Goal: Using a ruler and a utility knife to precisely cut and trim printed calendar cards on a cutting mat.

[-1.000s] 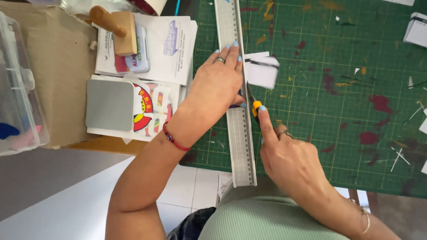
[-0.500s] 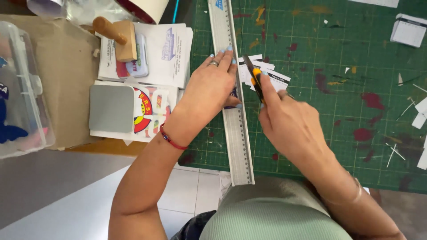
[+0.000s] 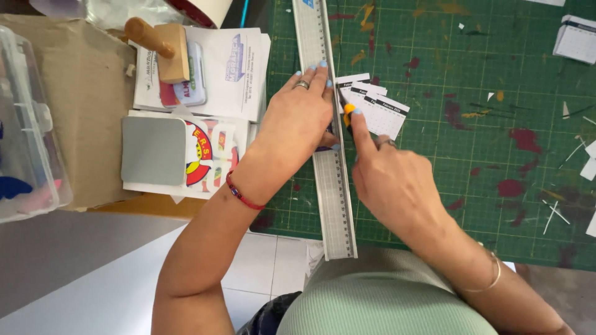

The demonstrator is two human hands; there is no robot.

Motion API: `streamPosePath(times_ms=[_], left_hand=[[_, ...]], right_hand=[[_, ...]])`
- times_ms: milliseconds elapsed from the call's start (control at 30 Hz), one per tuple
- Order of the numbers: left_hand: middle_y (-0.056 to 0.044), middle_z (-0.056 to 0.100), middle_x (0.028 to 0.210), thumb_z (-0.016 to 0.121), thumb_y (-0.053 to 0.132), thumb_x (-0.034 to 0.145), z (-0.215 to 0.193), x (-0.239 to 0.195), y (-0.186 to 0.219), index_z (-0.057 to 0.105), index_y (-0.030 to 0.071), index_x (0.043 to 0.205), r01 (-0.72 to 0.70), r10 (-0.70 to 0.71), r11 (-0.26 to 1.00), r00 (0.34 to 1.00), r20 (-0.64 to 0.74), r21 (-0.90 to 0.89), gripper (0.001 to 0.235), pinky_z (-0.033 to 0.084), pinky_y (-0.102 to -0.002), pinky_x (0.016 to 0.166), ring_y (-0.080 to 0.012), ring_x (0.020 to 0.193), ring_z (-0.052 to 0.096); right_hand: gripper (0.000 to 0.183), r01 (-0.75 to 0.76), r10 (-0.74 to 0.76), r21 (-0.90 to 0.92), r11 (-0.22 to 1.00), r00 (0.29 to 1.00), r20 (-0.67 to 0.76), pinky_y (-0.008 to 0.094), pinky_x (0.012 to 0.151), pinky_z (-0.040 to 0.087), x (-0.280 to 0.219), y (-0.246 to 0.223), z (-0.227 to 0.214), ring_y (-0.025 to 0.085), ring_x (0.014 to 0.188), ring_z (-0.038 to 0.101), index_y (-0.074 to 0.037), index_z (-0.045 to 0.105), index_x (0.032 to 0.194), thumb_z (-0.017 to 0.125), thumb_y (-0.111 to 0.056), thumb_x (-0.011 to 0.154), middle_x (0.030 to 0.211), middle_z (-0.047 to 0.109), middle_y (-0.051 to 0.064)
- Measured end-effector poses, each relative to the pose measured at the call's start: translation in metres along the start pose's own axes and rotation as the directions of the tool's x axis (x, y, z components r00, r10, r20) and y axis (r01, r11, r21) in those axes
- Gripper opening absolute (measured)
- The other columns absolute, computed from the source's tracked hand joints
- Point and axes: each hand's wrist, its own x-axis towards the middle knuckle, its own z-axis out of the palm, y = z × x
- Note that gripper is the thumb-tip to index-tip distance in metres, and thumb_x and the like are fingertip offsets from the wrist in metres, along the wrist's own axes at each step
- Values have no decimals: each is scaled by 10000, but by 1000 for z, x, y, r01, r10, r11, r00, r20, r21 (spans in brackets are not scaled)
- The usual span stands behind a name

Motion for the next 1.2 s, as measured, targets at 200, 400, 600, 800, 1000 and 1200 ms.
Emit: streamPosePath(times_ms=[200, 400, 600, 800, 1000, 1200], left_hand=[[-246, 419, 1695, 859, 700, 742, -2, 0, -1, 556, -40, 1520, -12, 12, 999, 1000, 2, 46, 1116, 352, -468, 1263, -336, 1547, 444], [-233, 469, 1668, 901, 645, 704, -1, -4, -2, 580, -22, 1504, -14, 16, 999, 999, -39, 33, 1089, 382, -462, 1246, -331, 1519, 489], [-226, 495, 1642, 887, 631, 758, -13, -12, -6, 622, -12, 1443, -48, 52, 998, 994, -98, 41, 976, 382, -475, 1250, -329, 1504, 505], [-171, 553, 1615, 821, 725, 776, -27, -18, -3, 691, 72, 1424, -37, 53, 989, 992, -114, 142, 929, 280, -570, 1287, -327, 1527, 472], [-144, 557, 1578, 900, 653, 731, -44, -36, 11, 660, 96, 1404, 67, -35, 989, 973, -229, 131, 906, 376, -605, 1226, -357, 1512, 480], [-107, 608, 1488, 870, 472, 888, -76, -63, 56, 559, 111, 1495, 234, -209, 971, 938, -276, 59, 771, 542, -448, 1029, -297, 1312, 605]], right_hand=[[728, 40, -47, -154, 987, 998, -44, 368, 314, 387, -26, -5, 10, 194, 362, 522, -49, 463, 1665, 600, -208, 968, 716, 606, 35], [730, 52, -55, -253, 966, 998, -6, 330, 293, 358, -57, -8, 13, 129, 321, 508, -98, 465, 1681, 564, -280, 980, 937, 762, 75], [699, 54, -54, -108, 993, 999, 7, 388, 287, 388, -55, 2, 9, 193, 326, 514, -82, 468, 1660, 579, -234, 988, 649, 602, 13], [642, -323, 187, 106, 940, 753, 631, 438, 441, 598, -41, 20, -76, 273, 575, 730, -309, 122, 1702, 357, -288, 1104, 920, 703, 34], [671, -234, 264, -146, 961, 934, 241, 432, 392, 616, -78, 119, -49, 292, 491, 672, -302, 355, 1739, 508, -147, 1104, 947, 677, 104], [789, -176, 208, -221, 959, 970, 129, 599, 988, 484, -91, 187, -4, 488, 1119, 698, -336, 416, 1726, 641, -296, 971, 1453, 627, 201]])
